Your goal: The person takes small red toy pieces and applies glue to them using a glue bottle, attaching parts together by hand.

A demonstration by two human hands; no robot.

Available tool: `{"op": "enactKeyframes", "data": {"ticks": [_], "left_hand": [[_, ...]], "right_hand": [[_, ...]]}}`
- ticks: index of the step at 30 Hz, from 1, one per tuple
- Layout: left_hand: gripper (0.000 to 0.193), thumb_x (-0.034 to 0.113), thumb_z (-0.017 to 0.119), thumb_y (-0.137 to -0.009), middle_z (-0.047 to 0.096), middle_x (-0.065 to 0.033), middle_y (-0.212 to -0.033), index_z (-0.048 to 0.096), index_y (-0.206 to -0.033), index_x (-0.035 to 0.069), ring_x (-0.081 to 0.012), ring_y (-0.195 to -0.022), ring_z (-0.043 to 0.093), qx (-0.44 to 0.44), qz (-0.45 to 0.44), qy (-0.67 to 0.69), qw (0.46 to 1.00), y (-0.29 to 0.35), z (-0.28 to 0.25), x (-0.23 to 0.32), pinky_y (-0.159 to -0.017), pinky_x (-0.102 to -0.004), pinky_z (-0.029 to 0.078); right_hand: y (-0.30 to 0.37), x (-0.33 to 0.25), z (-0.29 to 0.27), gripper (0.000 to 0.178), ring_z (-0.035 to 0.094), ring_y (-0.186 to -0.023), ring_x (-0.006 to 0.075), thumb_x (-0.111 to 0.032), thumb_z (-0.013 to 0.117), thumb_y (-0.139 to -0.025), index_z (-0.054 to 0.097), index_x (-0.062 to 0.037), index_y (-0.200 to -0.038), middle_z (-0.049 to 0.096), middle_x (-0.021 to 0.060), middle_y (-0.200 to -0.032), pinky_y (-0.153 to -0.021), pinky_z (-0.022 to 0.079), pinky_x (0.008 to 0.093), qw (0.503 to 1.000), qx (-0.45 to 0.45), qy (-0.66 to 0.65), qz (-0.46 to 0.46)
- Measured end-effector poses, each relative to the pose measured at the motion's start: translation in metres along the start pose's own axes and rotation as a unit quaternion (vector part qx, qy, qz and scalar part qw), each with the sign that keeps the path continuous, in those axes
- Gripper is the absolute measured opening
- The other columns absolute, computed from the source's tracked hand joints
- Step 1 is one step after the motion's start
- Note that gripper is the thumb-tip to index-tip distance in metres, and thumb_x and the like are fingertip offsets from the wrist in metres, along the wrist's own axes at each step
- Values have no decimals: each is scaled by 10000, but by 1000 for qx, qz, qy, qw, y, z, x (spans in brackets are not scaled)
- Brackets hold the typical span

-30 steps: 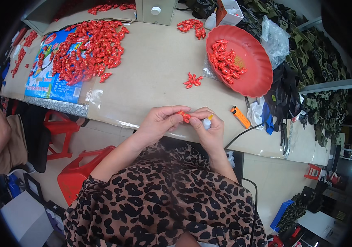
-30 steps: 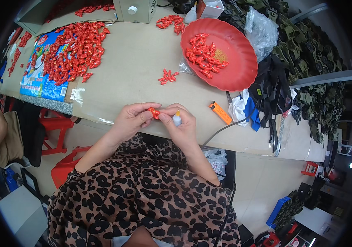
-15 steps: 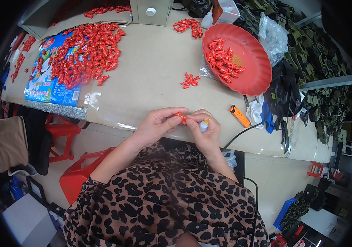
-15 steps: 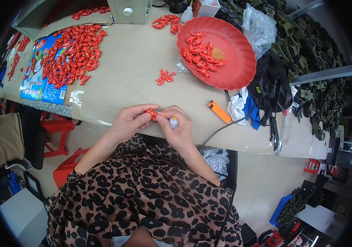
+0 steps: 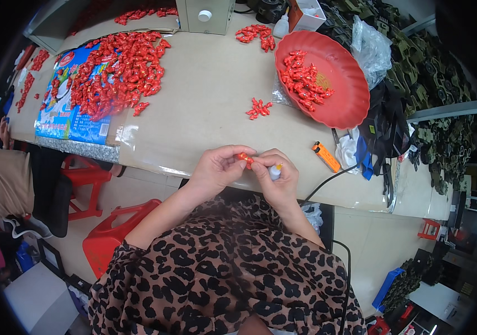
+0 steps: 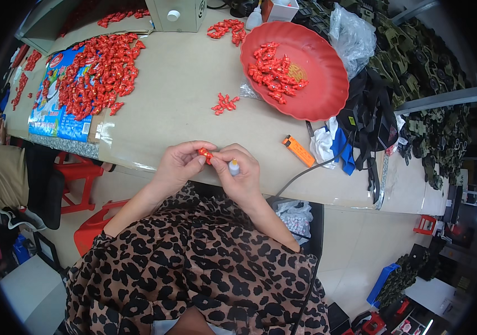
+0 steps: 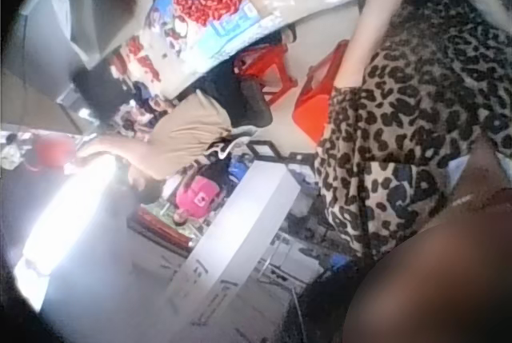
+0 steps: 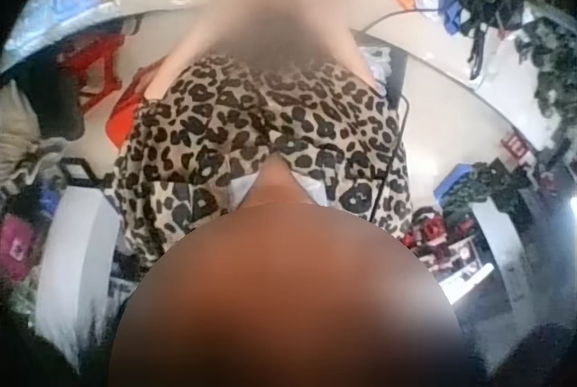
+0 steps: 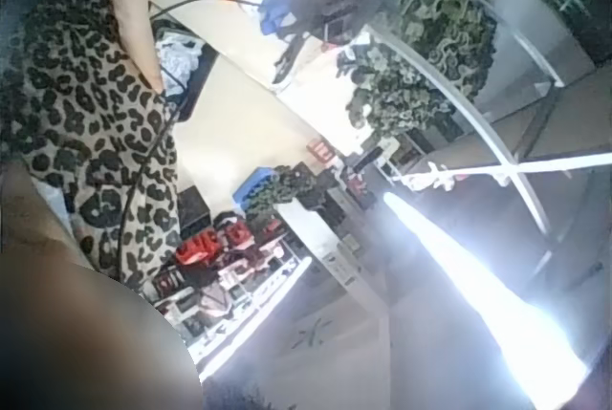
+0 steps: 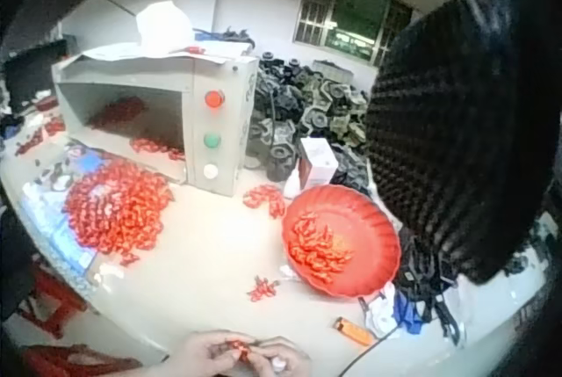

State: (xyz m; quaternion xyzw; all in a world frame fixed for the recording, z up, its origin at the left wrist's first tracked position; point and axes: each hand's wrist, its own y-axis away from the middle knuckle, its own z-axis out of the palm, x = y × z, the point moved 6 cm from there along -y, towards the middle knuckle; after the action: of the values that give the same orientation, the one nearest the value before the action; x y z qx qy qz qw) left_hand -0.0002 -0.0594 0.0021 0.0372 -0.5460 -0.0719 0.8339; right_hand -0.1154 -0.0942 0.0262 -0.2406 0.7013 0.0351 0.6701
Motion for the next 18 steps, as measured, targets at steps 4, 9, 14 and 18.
{"op": "enactKeyframes", "data": {"ticks": [4, 9, 14, 18], "left_hand": [[198, 7, 468, -824, 527, 10, -814, 528, -1012, -10, -25, -702, 460, 15, 20, -19, 1000, 1, -1, 1, -625, -152, 381], [194, -6, 451, -823, 528, 6, -830, 526, -1002, -13, -25, -722, 470, 14, 38, -17, 999, 1, 2, 3, -640, -152, 384], [199, -14, 432, -823, 533, -9, -852, 518, -1002, -16, -37, -761, 492, 14, 33, -22, 999, 1, 1, 1, -679, -165, 400], [195, -10, 432, -824, 536, -16, -861, 516, -1000, -17, -46, -776, 499, 17, 33, -14, 999, 2, 1, 0, -705, -175, 406]], "right_hand": [[0, 0, 1, 47, 509, -650, 118, -28, 600, -743, 569, 4, -758, 550, 68, -721, -591, 395, 216, 1000, -9, 2, 1], [0, -2, 2, 41, 504, -661, 113, -15, 592, -747, 567, 9, -770, 546, 67, -737, -604, 395, 214, 1000, -16, 9, -4], [-1, -4, 2, 45, 518, -632, 138, -14, 600, -734, 561, 6, -745, 552, 77, -702, -573, 400, 226, 1000, -6, 10, -12], [-1, -3, 2, 43, 521, -635, 143, -11, 599, -734, 561, 7, -746, 552, 80, -702, -574, 404, 230, 1000, -7, 11, -11]]}}
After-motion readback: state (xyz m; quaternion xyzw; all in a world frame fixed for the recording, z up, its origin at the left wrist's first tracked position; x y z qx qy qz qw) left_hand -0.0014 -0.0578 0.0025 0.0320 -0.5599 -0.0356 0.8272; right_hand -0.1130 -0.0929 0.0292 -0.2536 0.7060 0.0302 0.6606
